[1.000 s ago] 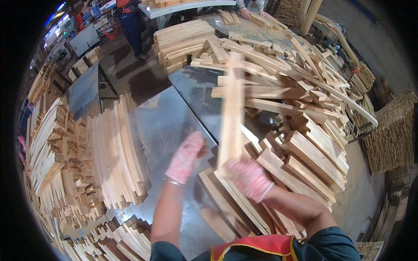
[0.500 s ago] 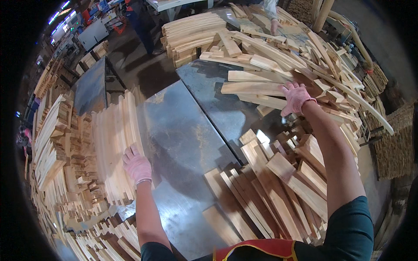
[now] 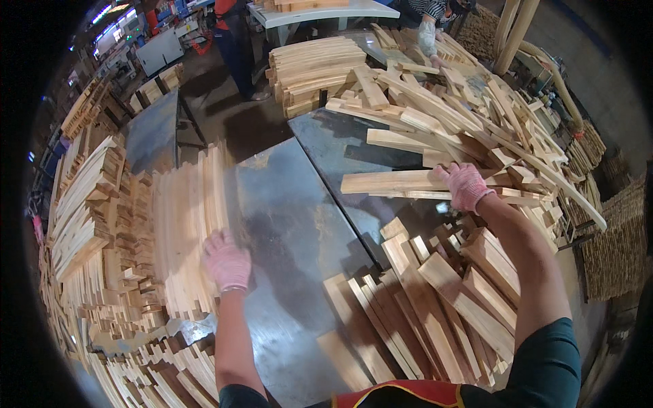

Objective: The person sorts and stacks wooden planks on a metal table. They pick up pieces from a pile, align them, and place them into a neat stack, occasionally adjusting the pile to reach more pieces.

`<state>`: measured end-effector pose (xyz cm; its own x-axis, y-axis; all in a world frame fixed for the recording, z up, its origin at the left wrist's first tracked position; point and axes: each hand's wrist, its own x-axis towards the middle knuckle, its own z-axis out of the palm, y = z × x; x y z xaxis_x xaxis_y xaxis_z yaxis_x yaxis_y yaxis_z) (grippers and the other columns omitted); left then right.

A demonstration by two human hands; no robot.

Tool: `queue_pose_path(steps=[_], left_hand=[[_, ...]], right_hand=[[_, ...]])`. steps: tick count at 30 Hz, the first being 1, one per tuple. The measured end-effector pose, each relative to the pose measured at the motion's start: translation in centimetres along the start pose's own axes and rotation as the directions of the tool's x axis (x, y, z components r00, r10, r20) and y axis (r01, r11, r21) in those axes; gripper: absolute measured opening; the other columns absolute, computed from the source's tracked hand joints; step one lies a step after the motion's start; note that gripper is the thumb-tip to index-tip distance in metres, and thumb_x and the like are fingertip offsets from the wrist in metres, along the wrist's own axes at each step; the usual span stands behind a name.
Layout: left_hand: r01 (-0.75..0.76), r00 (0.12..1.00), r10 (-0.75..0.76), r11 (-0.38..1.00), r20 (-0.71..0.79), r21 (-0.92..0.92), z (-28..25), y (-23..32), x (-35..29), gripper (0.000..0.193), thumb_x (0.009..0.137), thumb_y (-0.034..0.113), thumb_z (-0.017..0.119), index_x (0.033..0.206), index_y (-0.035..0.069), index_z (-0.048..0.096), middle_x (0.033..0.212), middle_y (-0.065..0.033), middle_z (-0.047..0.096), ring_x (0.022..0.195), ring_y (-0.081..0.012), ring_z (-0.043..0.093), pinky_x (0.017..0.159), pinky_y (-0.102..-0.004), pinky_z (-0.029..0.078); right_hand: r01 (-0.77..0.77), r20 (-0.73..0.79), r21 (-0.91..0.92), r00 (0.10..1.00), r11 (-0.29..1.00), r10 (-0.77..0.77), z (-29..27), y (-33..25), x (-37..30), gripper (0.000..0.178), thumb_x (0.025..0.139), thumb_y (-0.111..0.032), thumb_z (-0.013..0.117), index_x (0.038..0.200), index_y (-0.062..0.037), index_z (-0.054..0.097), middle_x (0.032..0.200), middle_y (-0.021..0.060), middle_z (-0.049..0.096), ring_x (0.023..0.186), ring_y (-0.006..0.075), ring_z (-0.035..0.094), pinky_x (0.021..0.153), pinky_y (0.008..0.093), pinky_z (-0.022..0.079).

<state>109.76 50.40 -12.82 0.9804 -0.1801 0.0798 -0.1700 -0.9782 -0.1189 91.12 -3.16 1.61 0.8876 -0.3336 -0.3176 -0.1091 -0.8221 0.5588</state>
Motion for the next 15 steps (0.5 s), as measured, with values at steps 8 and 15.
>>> queue_pose_path(steps=[8, 15], left_hand=[[-0.077, 0.774, 0.623, 0.267, 0.112, -0.961, -12.8, 15.9, -5.7, 0.102, 0.081, 0.047, 0.08, 0.162, 0.009, 0.031, 0.169, -0.0184, 0.028, 0.155, -0.0338, 0.031, 0.126, -0.0431, 0.028], [0.286, 0.854, 0.478, -0.762, -0.208, -0.581, -17.9, 22.0, -5.3, 0.062, 0.087, 0.029, 0.084, 0.139, 0.005, 0.059, 0.138, -0.0099, 0.063, 0.126, -0.0223, 0.061, 0.113, -0.0407, 0.045]], right_hand=[[0.323, -0.387, 0.528, 0.915, 0.785, -0.117, -18.7, 1.3, -4.9, 0.072, 0.073, -0.021, 0.079, 0.14, -0.0072, 0.056, 0.105, 0.0176, 0.074, 0.098, 0.0287, 0.073, 0.085, 0.0406, 0.059], [0.365, -0.285, 0.868, 0.921, 0.337, -0.265, -30.5, -8.1, -4.4, 0.064, 0.074, -0.039, 0.08, 0.125, -0.0032, 0.066, 0.117, 0.0206, 0.072, 0.109, 0.0283, 0.069, 0.095, 0.0407, 0.055]])
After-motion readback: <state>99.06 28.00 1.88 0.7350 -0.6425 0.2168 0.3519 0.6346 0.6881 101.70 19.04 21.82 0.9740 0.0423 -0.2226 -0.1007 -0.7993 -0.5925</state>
